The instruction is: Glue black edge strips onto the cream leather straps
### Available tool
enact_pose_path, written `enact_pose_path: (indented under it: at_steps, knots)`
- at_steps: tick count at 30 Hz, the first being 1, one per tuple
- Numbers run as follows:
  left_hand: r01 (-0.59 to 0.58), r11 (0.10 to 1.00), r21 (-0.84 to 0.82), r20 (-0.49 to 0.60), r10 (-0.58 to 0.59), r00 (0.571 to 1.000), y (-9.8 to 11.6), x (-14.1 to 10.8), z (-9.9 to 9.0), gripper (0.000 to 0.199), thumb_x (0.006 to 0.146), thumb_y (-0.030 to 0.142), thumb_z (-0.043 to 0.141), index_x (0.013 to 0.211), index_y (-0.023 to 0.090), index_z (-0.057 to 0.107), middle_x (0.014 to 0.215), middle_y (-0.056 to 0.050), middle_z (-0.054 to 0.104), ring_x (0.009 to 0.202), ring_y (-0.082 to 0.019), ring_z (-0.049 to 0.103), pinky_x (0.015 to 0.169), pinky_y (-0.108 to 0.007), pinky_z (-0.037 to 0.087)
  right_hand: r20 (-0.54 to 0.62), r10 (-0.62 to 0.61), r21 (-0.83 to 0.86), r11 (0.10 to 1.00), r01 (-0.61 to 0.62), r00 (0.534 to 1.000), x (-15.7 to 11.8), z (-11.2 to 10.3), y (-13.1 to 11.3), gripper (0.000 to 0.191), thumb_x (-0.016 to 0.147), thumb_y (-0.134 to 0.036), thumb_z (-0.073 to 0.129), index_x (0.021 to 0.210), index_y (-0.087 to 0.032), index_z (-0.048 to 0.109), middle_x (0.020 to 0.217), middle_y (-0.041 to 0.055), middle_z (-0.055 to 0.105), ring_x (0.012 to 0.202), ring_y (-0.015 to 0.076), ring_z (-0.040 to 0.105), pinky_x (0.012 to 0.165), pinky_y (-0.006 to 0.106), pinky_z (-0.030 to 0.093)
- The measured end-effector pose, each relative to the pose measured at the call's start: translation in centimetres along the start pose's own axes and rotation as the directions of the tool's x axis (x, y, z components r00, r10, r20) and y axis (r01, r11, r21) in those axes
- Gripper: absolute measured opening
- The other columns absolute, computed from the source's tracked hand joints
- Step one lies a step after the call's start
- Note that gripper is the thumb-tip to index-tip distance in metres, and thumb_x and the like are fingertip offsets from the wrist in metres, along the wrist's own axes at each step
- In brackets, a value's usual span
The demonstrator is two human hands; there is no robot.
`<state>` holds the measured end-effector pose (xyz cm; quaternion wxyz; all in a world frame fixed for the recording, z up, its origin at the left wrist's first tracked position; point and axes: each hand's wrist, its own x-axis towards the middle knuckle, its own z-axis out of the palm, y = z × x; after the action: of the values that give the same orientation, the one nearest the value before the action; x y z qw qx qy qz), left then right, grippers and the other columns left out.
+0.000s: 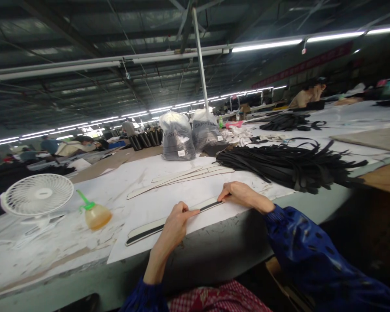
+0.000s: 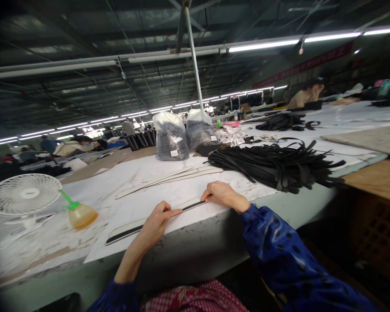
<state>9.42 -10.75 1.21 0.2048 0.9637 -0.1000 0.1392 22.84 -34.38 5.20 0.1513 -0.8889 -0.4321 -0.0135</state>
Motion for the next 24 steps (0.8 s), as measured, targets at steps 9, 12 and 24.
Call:
enact_pose_path:
  at_steps: [9, 12, 24]
  knots:
    - [0.080, 0.967, 0.242, -0.072, -0.064, 0.995, 4.5, 2.7, -0.9, 0.035, 0.090, 0.010, 0.036, 0.100, 0.019, 0.069, 0.097, -0.008, 0.060, 0.097, -0.022, 0.055, 0.086, -0.034, 0.043, -0.008, 0.050, -0.071, 0.996, -0.051, 0.999, 0.0, -0.2, -0.9, 0.030, 0.079, -0.013, 0.056, 0.093, -0.029, 0.077, 0.094, 0.0016, 0.072, 0.092, 0.0207, 0.064, 0.078, 0.024, 0.046]
    - [0.040, 0.968, 0.249, -0.047, -0.029, 0.998, 5.7, 4.5, 0.4, 0.035, 0.088, 0.006, 0.035, 0.100, 0.016, 0.067, 0.094, -0.009, 0.063, 0.098, -0.025, 0.056, 0.087, -0.038, 0.043, 0.010, 0.065, -0.082, 0.995, -0.064, 0.998, 0.0, -0.5, -1.4, 0.029, 0.079, -0.014, 0.058, 0.093, -0.029, 0.077, 0.094, 0.0017, 0.072, 0.091, 0.0209, 0.065, 0.076, 0.024, 0.046]
    - [-0.088, 0.982, -0.166, -0.014, 0.087, 0.996, 5.1, 6.4, 4.4, 0.044, 0.088, 0.010, 0.030, 0.125, 0.015, 0.055, 0.096, -0.007, 0.055, 0.094, -0.019, 0.055, 0.087, -0.032, 0.044, -0.009, 0.062, 0.457, 0.888, -0.051, 0.998, -1.0, -2.0, 5.7, 0.022, 0.073, -0.020, 0.062, 0.089, -0.013, 0.077, 0.079, 0.0047, 0.072, 0.069, 0.0143, 0.060, 0.063, 0.021, 0.042]
